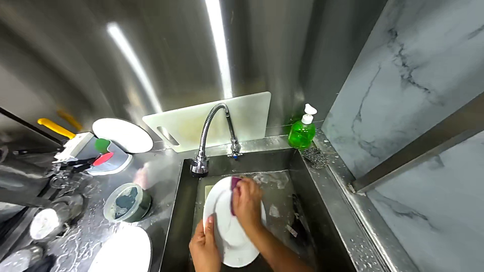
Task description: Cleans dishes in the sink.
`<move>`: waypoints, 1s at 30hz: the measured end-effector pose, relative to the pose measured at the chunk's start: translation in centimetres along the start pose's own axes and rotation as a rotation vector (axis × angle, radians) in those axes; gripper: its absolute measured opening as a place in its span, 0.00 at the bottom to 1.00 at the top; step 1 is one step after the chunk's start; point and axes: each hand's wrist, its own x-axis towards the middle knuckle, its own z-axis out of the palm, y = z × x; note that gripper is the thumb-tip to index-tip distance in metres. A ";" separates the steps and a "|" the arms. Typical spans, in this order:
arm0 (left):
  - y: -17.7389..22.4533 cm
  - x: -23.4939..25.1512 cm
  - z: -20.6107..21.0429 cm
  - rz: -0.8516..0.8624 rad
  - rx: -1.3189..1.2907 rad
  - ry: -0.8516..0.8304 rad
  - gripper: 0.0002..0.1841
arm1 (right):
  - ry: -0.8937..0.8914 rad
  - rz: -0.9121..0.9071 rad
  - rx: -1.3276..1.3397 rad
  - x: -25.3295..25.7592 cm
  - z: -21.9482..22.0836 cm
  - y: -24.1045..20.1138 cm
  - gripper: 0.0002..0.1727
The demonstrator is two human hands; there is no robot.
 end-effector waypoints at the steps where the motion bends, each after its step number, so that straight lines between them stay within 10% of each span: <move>1: 0.3 0.1 -0.3 0.003 -0.006 0.014 0.13 | 0.006 0.064 -0.035 0.2 -0.3 1.0 0.13; 7: -0.8 3.0 0.1 0.003 0.068 0.005 0.17 | -0.229 -0.115 0.184 -7.4 -1.1 -2.1 0.10; 11: -2.0 0.9 0.3 0.085 0.173 0.003 0.17 | -0.150 -0.167 0.152 -2.3 1.1 -1.4 0.12; 18: -4.0 3.0 -1.0 -0.120 0.025 0.103 0.09 | -0.609 0.823 0.640 0.9 -1.9 5.5 0.22; 23: -7.2 3.6 0.8 -0.336 -0.133 0.181 0.22 | -0.435 1.250 0.803 -6.0 -3.7 0.8 0.09; 27: -6.9 4.1 1.1 -0.336 -0.069 0.164 0.24 | -0.555 1.106 0.603 -6.0 -3.0 0.6 0.12; 30: -8.2 6.0 -1.0 -0.389 -0.068 0.164 0.26 | -0.718 0.627 0.210 -5.4 -2.4 3.3 0.31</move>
